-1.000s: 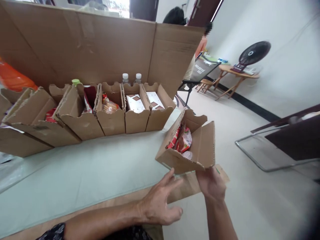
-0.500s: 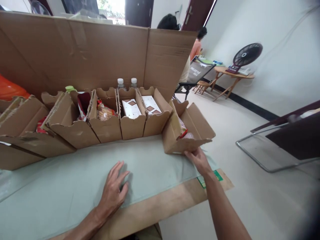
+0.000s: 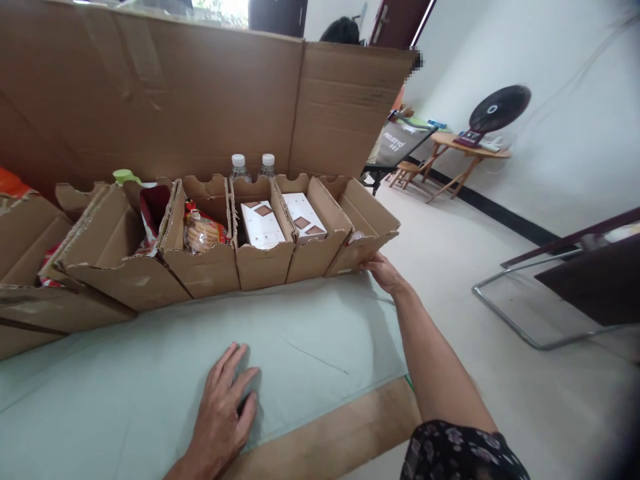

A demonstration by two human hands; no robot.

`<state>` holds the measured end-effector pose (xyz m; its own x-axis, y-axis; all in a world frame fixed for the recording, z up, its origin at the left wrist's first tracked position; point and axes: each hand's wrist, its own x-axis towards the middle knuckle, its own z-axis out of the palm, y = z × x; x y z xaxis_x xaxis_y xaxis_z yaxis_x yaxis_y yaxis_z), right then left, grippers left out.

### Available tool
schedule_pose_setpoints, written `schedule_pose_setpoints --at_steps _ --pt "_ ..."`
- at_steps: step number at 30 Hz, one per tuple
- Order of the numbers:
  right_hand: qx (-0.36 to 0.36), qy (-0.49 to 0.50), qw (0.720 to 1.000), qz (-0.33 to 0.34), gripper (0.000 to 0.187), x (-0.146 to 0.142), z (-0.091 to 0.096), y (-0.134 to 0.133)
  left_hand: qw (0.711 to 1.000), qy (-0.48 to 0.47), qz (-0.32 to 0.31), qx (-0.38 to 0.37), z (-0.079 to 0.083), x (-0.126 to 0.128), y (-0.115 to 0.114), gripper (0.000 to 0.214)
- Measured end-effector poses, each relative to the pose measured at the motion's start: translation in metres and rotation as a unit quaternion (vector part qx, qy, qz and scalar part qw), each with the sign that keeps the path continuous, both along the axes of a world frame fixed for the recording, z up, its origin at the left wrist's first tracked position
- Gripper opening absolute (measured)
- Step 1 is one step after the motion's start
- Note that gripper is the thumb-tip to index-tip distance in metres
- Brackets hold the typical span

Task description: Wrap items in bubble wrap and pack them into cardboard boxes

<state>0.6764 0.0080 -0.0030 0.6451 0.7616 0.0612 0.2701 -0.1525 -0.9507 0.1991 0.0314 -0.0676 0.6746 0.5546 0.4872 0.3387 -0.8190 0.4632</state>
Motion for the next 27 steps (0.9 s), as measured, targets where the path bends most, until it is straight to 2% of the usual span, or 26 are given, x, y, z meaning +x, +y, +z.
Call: schedule_pose_setpoints --at_steps 3,7,9,12,13,15,17,18,21,25,27 --pt "-0.003 -0.054 0.997 -0.062 0.040 -0.022 0.001 -0.014 1.000 0.000 0.003 0.001 0.001 0.001 0.000 0.034" --pt "0.036 -0.156 0.968 -0.191 0.043 -0.084 0.014 -0.036 1.000 -0.010 0.005 0.003 0.001 0.002 0.001 0.034" --pt "0.052 -0.237 0.956 -0.168 0.048 -0.120 0.031 -0.032 1.000 -0.012 0.005 0.001 0.001 0.003 0.001 0.033" --pt "0.001 -0.354 0.934 -0.044 0.059 -0.157 0.064 0.000 1.000 -0.012 0.014 -0.006 0.000 0.003 0.002 0.033" --pt "-0.032 -0.379 0.925 -0.018 0.057 -0.163 0.074 0.014 1.000 -0.015 0.017 -0.010 -0.001 0.004 0.002 0.032" --pt "-0.078 -0.407 0.910 -0.003 0.041 -0.169 0.090 0.034 0.999 -0.027 0.021 -0.020 -0.002 0.005 0.003 0.032" --pt "-0.087 -0.417 0.905 -0.016 0.025 -0.174 0.098 0.038 0.998 -0.046 0.024 -0.036 -0.003 0.005 0.004 0.033" --pt "-0.082 -0.418 0.905 -0.023 0.023 -0.179 0.099 0.032 0.997 -0.057 0.028 -0.045 -0.003 0.005 0.004 0.034" --pt "-0.065 -0.422 0.904 -0.030 0.023 -0.200 0.095 -0.017 0.993 -0.088 0.039 -0.073 -0.003 0.002 0.007 0.037" --pt "-0.003 -0.426 0.904 -0.048 0.020 -0.235 0.083 -0.134 0.985 -0.108 0.039 -0.127 0.006 -0.006 0.005 0.042" --pt "-0.006 -0.402 0.913 -0.075 0.019 -0.252 0.074 -0.196 0.976 -0.119 0.033 -0.179 0.018 -0.005 0.003 0.047"
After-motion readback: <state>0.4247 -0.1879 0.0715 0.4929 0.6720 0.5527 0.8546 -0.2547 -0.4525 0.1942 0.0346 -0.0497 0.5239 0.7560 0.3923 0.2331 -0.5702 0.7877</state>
